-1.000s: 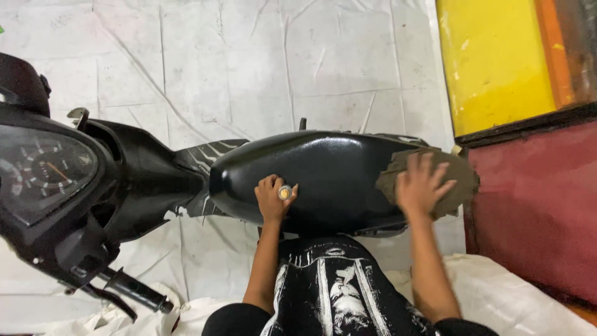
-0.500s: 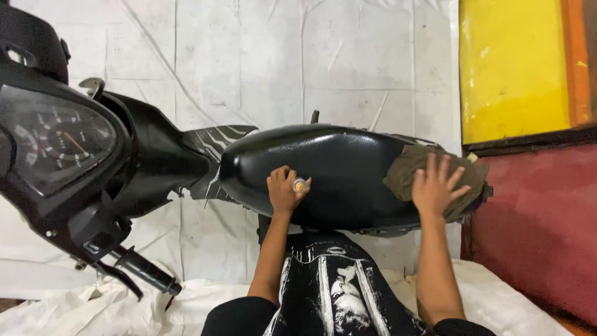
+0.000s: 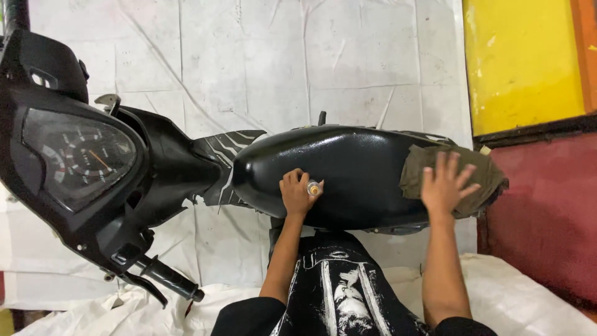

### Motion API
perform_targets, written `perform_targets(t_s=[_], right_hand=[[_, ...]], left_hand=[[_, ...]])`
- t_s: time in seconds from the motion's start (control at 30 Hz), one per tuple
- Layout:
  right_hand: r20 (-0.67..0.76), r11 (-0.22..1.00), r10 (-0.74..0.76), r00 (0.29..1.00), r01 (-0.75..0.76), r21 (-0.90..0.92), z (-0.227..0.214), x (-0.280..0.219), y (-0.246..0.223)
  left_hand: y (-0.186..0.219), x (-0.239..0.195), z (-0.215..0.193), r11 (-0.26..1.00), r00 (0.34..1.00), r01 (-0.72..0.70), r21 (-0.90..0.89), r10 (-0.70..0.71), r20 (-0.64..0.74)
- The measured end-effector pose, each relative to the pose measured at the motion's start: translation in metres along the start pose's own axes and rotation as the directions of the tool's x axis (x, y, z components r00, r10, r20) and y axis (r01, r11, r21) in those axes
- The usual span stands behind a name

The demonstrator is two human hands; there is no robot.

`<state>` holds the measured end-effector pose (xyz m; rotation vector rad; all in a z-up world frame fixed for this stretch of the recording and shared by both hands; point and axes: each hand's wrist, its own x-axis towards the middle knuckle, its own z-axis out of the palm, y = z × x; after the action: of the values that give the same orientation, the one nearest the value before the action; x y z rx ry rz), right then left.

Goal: The person cleans a black motorcycle seat by repeatedly applying liquid from a small bottle and wiping the surface with a brown cloth. The person holds the bottle in one hand and uses the other to scrub the seat in circular and back-and-forth motions.

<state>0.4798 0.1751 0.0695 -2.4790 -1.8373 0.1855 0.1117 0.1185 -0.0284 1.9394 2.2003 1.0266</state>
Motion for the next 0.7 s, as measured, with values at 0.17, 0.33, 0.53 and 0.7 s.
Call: perform_targets(t_s=[0.17, 0.33, 0.53, 0.7], right_hand=[[0.183, 0.937, -0.338, 0.923, 0.348, -0.027, 0.012, -0.043, -0.044], [0.001, 0.991, -0.106, 0.994, 0.106, -0.077, 0.001, -0.003, -0.019], [0.073, 0.969, -0.183, 0.980, 0.193, -0.154, 0.017, -0.009, -0.091], [0.258, 0.814, -0.536, 0.804, 0.573, -0.094, 0.024, -0.029, -0.110]], left_hand=[[-0.009, -0.004, 0.013, 0.999, 0.999, 0.000, -0.051, 0.002, 0.043], [-0.004, 0.000, 0.005, 0.998, 0.999, -0.012, -0.063, 0.015, 0.043], [-0.011, 0.004, -0.005, 0.966, 0.993, 0.033, -0.258, -0.003, 0.116], [-0.012, 0.016, -0.036, 0.853, 0.946, 0.265, -0.450, -0.138, 0.294]])
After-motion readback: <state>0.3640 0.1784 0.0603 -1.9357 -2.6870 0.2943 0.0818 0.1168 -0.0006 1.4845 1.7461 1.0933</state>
